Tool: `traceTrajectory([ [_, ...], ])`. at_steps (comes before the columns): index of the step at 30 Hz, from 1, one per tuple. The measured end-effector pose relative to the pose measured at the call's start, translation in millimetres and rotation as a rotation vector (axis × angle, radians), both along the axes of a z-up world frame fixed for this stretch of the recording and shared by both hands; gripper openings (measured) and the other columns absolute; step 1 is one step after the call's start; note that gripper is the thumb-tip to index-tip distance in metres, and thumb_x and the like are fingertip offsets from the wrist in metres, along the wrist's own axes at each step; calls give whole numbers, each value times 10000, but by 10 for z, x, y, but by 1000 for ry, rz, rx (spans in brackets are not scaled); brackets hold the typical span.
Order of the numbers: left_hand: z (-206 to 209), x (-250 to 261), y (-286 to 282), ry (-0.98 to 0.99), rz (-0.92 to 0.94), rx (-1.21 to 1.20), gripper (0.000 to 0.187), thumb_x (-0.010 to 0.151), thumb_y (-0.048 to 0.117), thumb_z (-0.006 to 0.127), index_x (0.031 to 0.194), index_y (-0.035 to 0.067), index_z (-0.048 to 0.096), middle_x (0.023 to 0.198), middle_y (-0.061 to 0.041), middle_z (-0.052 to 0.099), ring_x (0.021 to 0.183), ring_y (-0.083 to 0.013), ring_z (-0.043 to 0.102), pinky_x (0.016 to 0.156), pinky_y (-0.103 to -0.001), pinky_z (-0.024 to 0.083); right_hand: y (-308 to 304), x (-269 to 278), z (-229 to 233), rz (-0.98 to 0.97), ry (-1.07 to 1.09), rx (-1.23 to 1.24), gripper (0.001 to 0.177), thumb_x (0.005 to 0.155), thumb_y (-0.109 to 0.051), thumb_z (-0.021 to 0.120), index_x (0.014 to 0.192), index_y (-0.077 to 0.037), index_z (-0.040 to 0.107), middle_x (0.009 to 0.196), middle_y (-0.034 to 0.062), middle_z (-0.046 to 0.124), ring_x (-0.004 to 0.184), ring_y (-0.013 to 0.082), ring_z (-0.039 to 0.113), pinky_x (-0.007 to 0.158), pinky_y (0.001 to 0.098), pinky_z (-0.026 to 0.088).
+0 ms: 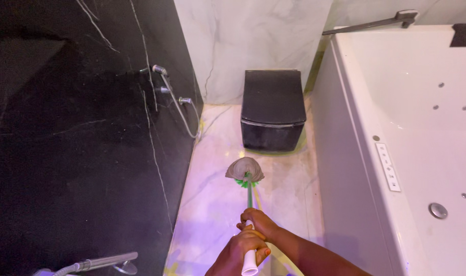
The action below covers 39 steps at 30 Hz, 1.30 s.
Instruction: The person mops the bathroom floor using a mop with a round head, cleaning the areas around a dark cabinet and a bathtub.
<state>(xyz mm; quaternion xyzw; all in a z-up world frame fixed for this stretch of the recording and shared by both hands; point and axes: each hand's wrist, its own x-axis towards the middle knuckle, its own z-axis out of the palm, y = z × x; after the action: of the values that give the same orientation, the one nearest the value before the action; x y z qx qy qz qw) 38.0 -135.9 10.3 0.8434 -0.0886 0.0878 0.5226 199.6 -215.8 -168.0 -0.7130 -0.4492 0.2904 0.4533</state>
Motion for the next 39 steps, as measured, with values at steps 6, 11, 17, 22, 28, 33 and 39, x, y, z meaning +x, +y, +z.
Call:
traceTrajectory([
  [6, 50, 88, -243, -32, -44, -16, 99, 886, 82, 759, 865, 7, 697, 892, -120, 706, 943, -272, 674, 880, -370, 534, -223, 12, 155, -397, 1261, 76, 132, 852, -3, 577, 751, -24, 493, 781, 92, 489, 703, 223, 610, 643, 337, 534],
  [11, 93, 175, -436, 19, -109, -62, 103, 856, 73, 758, 832, 1, 689, 869, -118, 700, 926, -266, 677, 860, -370, 526, -516, 74, 321, -455, 1260, 53, 89, 858, -40, 570, 815, -13, 497, 775, 108, 517, 724, 214, 649, 660, 324, 549],
  [17, 120, 319, -684, 17, -143, -54, 123, 861, 81, 769, 820, 10, 678, 834, -111, 696, 865, -274, 679, 828, -376, 532, -852, 195, 232, -492, 1238, 117, 118, 869, -41, 583, 800, -6, 493, 756, 94, 518, 722, 211, 632, 661, 321, 540],
  [22, 47, 420, -848, -14, -178, -30, 126, 867, 98, 777, 824, 26, 683, 842, -108, 712, 863, -280, 688, 842, -384, 538, -1084, 280, 122, -574, 1229, 124, 102, 868, -42, 582, 804, 2, 515, 742, 113, 532, 716, 219, 624, 697, 330, 560],
  [28, -53, 557, -1017, -102, -230, -8, 121, 901, 135, 762, 891, 23, 717, 975, -137, 728, 968, -306, 702, 875, -398, 544, -1310, 380, 91, -645, 1213, 117, 81, 859, -44, 555, 803, -3, 513, 739, 108, 532, 735, 226, 655, 692, 328, 557],
  [33, -130, 634, -1171, -132, -252, -16, 130, 911, 146, 760, 919, 23, 719, 1010, -136, 733, 964, -318, 699, 867, -401, 551, -1533, 395, 205, -661, 1188, 133, 70, 868, -52, 548, 818, -15, 516, 724, 105, 517, 689, 216, 611, 611, 318, 514],
  [39, -121, 705, -1372, -120, -280, 36, 107, 930, 138, 772, 955, 47, 722, 961, -107, 744, 944, -311, 714, 852, -400, 550, -1788, 466, -17, -735, 1269, 114, 72, 856, -6, 561, 817, -19, 503, 720, 121, 522, 709, 219, 614, 601, 328, 508],
])
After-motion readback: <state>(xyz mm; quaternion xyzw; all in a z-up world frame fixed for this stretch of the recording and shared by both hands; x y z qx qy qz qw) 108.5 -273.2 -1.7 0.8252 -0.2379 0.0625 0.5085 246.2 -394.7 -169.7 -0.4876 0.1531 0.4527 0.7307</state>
